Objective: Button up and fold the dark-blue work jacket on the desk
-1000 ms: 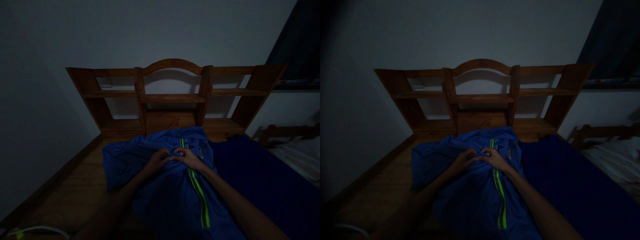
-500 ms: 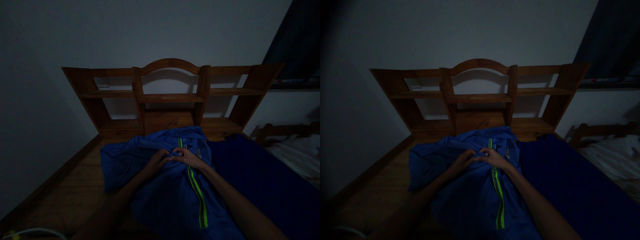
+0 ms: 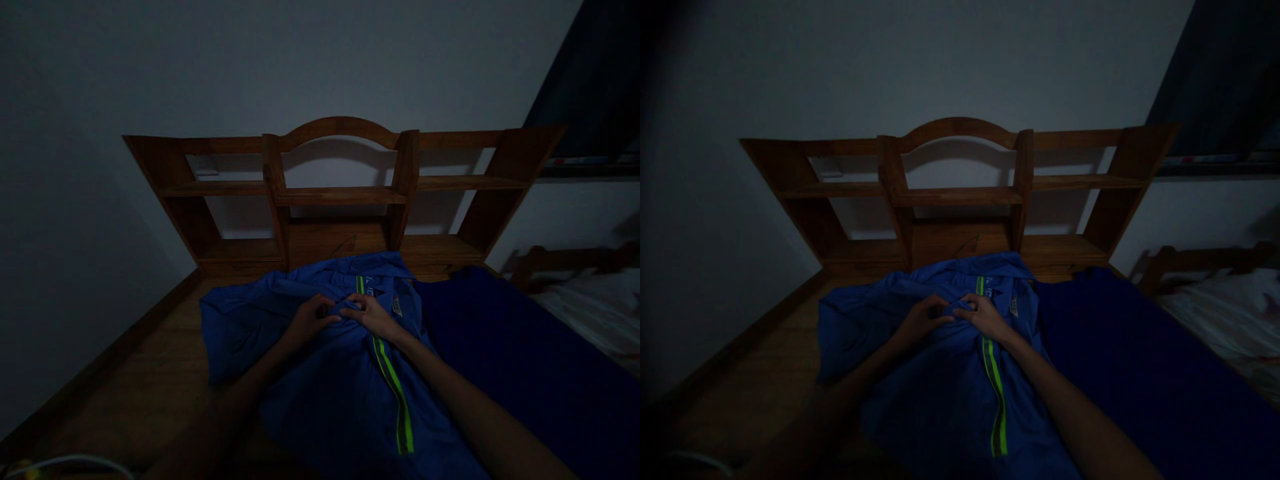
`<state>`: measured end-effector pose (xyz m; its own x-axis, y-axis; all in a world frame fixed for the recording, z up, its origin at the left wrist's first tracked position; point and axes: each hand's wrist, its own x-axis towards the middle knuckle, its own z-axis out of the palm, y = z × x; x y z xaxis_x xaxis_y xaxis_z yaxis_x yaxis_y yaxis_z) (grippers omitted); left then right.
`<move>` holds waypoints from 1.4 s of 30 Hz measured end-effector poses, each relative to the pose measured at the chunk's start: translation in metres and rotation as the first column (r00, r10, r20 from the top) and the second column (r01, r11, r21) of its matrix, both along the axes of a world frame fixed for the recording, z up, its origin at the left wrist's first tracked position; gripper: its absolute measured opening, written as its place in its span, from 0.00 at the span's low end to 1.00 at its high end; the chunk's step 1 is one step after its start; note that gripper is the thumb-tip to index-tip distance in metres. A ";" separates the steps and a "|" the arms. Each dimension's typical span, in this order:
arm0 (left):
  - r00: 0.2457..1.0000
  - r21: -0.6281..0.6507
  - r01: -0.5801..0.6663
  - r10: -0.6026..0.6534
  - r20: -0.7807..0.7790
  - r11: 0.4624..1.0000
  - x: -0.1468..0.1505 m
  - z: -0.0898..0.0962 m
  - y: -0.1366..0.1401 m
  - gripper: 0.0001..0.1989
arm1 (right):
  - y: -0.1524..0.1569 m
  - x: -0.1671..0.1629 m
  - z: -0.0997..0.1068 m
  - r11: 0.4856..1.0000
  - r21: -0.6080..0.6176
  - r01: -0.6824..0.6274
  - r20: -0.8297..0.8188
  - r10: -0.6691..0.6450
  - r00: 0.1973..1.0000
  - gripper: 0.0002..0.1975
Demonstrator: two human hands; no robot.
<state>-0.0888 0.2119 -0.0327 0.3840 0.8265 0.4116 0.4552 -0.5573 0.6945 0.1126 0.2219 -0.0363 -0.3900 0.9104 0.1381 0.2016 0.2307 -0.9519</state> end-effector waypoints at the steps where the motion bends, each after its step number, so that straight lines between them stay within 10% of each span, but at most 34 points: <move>1: 0.999 -0.053 -0.013 0.015 0.029 0.998 0.000 0.000 0.000 0.20 | -0.001 0.000 0.001 1.000 -0.023 -0.006 -0.025 0.005 1.000 0.18; 9: 0.976 -0.285 0.132 -0.075 0.202 0.949 -0.002 -0.001 0.004 0.20 | -0.004 -0.002 0.006 0.991 -0.116 -0.064 -0.166 0.045 0.985 0.20; 27: 0.998 -0.057 -0.043 0.045 0.039 0.997 -0.002 0.001 0.004 0.16 | -0.001 0.001 0.001 0.998 -0.053 0.020 -0.033 -0.022 0.999 0.19; 42: 0.991 -0.012 0.048 -0.046 0.126 0.999 -0.007 -0.006 0.011 0.16 | -0.005 0.000 0.007 0.986 -0.161 -0.039 -0.084 0.025 0.996 0.20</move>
